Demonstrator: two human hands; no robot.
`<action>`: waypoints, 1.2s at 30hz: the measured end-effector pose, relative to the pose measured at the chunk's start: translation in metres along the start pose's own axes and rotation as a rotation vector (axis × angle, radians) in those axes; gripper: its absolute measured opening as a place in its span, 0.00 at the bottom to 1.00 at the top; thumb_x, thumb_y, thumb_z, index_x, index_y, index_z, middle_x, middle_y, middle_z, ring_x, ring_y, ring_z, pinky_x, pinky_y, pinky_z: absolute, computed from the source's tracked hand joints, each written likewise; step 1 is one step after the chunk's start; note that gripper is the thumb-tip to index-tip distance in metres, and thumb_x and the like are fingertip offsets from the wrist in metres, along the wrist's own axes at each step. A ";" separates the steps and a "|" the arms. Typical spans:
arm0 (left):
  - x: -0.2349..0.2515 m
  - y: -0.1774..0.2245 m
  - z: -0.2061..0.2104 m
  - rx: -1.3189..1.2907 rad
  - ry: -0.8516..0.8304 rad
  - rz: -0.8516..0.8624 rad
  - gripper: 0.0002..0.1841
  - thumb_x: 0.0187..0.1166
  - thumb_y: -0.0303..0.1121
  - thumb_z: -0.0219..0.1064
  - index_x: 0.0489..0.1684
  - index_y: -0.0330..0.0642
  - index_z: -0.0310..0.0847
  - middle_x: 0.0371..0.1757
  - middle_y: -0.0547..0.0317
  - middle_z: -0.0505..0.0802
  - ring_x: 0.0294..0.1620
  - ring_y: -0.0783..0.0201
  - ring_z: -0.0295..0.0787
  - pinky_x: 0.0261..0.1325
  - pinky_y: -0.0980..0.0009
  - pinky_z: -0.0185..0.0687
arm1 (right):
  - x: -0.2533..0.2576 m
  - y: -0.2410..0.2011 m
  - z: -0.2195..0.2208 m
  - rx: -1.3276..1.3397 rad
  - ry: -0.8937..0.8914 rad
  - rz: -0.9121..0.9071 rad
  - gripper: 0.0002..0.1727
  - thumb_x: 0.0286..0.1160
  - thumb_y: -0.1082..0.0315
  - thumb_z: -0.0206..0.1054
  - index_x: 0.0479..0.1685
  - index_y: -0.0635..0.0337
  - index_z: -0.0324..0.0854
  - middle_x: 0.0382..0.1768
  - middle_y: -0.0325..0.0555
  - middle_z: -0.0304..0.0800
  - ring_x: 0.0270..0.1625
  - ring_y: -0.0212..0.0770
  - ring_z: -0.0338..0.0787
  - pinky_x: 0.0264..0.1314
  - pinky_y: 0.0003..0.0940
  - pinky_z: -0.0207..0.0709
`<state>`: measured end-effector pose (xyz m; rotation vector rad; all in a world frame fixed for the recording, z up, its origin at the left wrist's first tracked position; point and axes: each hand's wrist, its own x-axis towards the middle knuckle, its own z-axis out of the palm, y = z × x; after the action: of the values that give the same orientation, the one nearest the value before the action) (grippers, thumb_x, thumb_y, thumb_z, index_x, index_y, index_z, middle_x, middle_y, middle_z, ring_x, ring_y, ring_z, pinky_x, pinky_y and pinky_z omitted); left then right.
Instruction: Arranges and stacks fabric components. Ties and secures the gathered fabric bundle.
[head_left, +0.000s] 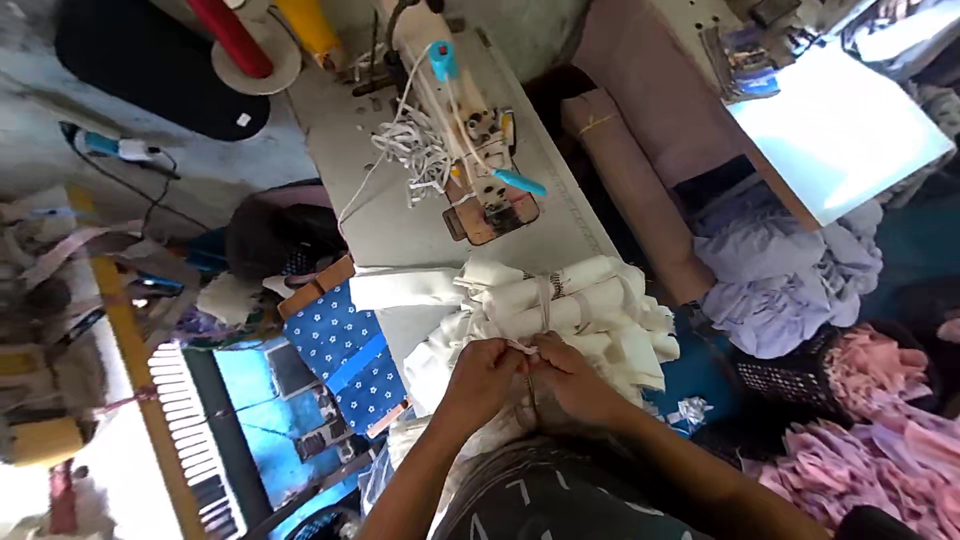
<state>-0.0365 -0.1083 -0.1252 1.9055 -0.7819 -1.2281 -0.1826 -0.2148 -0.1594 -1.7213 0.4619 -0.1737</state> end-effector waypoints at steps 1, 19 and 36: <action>-0.003 0.001 0.003 0.050 0.006 0.042 0.14 0.87 0.34 0.59 0.34 0.38 0.88 0.30 0.67 0.90 0.31 0.78 0.83 0.42 0.74 0.80 | 0.000 0.003 -0.003 0.097 -0.019 0.026 0.16 0.85 0.72 0.52 0.40 0.74 0.84 0.48 0.52 0.85 0.59 0.38 0.79 0.68 0.34 0.70; 0.080 -0.036 -0.010 0.424 0.078 0.110 0.43 0.60 0.48 0.86 0.80 0.47 0.74 0.65 0.37 0.86 0.62 0.40 0.87 0.64 0.39 0.83 | 0.012 0.017 -0.051 0.203 0.055 -0.048 0.20 0.91 0.64 0.46 0.34 0.54 0.83 0.35 0.26 0.84 0.41 0.20 0.82 0.51 0.24 0.78; 0.103 -0.054 -0.050 0.574 0.079 0.358 0.40 0.62 0.23 0.82 0.82 0.50 0.75 0.84 0.38 0.74 0.86 0.36 0.66 0.87 0.38 0.56 | 0.000 -0.008 -0.049 -0.294 -0.008 -0.191 0.21 0.94 0.59 0.46 0.35 0.58 0.80 0.31 0.37 0.82 0.43 0.29 0.82 0.72 0.47 0.63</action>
<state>0.0526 -0.1484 -0.2063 2.1056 -1.4770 -0.7475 -0.1987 -0.2578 -0.1414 -2.0552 0.3275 -0.2456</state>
